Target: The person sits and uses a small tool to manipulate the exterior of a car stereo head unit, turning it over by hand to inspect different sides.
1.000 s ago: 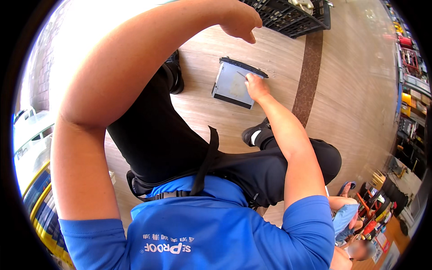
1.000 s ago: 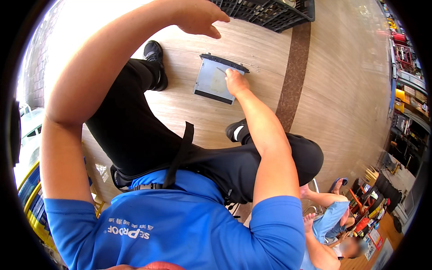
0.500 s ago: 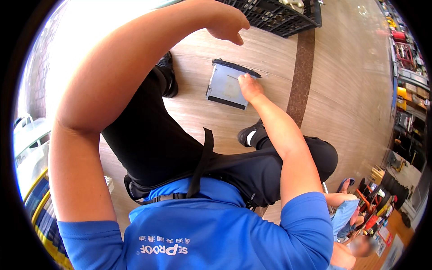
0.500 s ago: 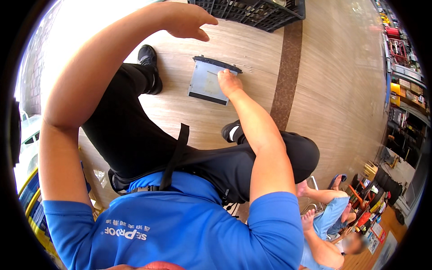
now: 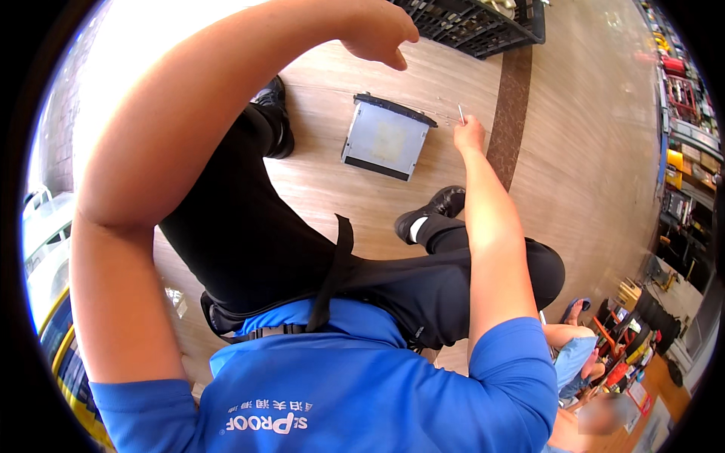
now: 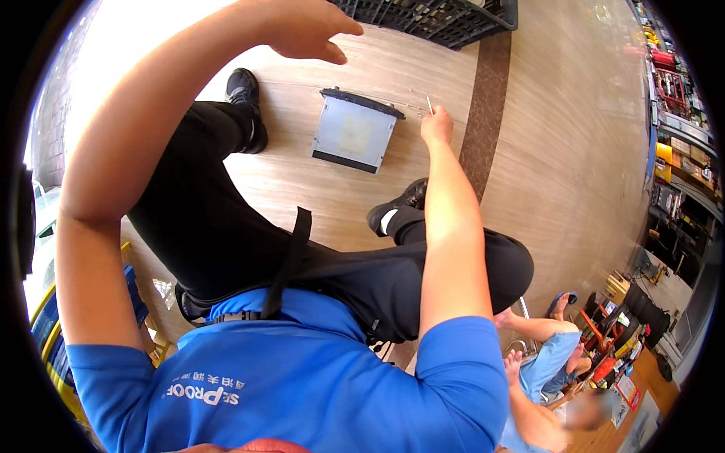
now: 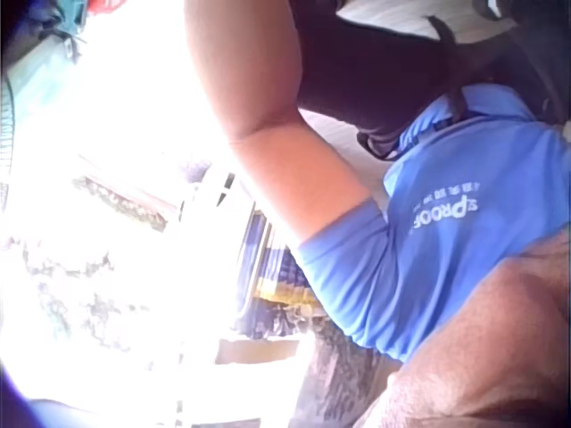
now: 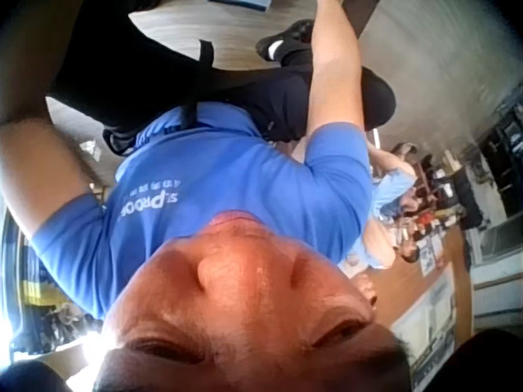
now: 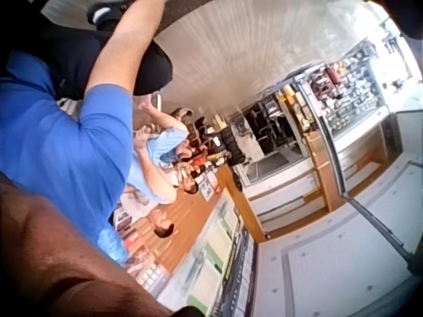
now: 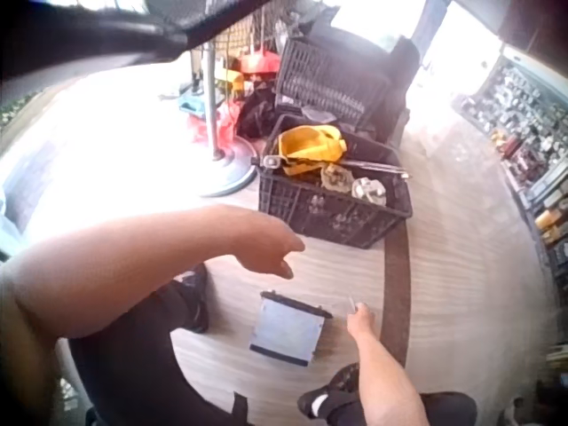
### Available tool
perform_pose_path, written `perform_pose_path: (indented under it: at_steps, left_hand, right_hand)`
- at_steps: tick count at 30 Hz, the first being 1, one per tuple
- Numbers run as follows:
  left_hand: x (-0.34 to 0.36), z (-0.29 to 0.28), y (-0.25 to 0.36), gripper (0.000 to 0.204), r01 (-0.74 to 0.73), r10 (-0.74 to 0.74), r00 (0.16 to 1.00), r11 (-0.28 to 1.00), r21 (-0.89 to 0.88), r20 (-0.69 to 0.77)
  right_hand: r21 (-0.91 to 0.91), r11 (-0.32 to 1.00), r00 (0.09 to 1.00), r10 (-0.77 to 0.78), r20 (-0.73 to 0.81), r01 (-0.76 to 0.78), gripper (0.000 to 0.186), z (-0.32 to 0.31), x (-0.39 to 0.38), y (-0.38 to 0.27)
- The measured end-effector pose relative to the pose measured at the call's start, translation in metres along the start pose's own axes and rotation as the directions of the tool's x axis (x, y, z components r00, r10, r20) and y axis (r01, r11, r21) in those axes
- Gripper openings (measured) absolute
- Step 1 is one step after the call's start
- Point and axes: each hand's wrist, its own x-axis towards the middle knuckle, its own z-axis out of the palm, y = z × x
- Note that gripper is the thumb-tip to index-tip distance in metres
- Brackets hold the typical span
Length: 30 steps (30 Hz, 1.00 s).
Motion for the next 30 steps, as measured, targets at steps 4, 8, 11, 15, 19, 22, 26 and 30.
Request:
perform_pose_path:
  at_steps: [4, 8, 11, 15, 19, 22, 26, 30]
  left_hand:
    - [-0.011, -0.002, 0.004, 0.052, -0.022, 0.021, 0.999, 0.999, -0.025, -0.040]
    - [-0.020, -0.018, 0.017, 0.055, 0.109, -0.108, 0.994, 0.992, -0.065, 0.021]
    - [-0.017, -0.017, 0.015, 0.056, 0.166, -0.160, 0.984, 0.984, -0.066, 0.076]
    - [-0.018, -0.025, 0.017, 0.056, 0.119, -0.112, 0.991, 0.988, -0.100, 0.077]
    - [-0.012, -0.024, 0.015, 0.056, 0.178, -0.159, 0.974, 0.978, -0.110, 0.163]
    - [-0.019, -0.024, 0.014, 0.056, 0.099, -0.085, 0.991, 0.985, -0.140, 0.099]
    - [-0.027, -0.023, 0.016, 0.051, 0.118, -0.107, 0.991, 0.984, -0.137, 0.083]
    - [-0.016, -0.017, 0.008, 0.050, 0.072, -0.069, 0.997, 0.995, -0.063, 0.044]
  right_hand:
    - [-0.056, 0.992, 0.988, 0.121, 0.091, -0.116, 0.023, 0.037, -0.011, 0.029]
    - [-0.039, 0.995, 0.983, 0.101, 0.154, -0.096, 0.023, 0.067, -0.009, 0.031]
    - [-0.019, 0.994, 0.981, 0.108, 0.161, -0.106, 0.023, 0.076, 0.001, 0.034]
    - [0.029, 0.989, 0.977, 0.138, 0.160, -0.145, 0.022, 0.087, 0.020, 0.046]
    - [-0.001, 0.994, 0.984, 0.113, 0.138, -0.114, 0.022, 0.101, 0.030, 0.047]
    - [0.100, 0.961, 0.959, 0.240, 0.150, -0.257, 0.022, 0.103, 0.036, 0.046]
    - [0.086, 0.958, 0.962, 0.273, 0.028, -0.274, 0.021, 0.096, 0.040, 0.037]
    - [0.169, 0.941, 0.950, 0.306, -0.061, -0.293, 0.028, 0.059, 0.058, 0.039]
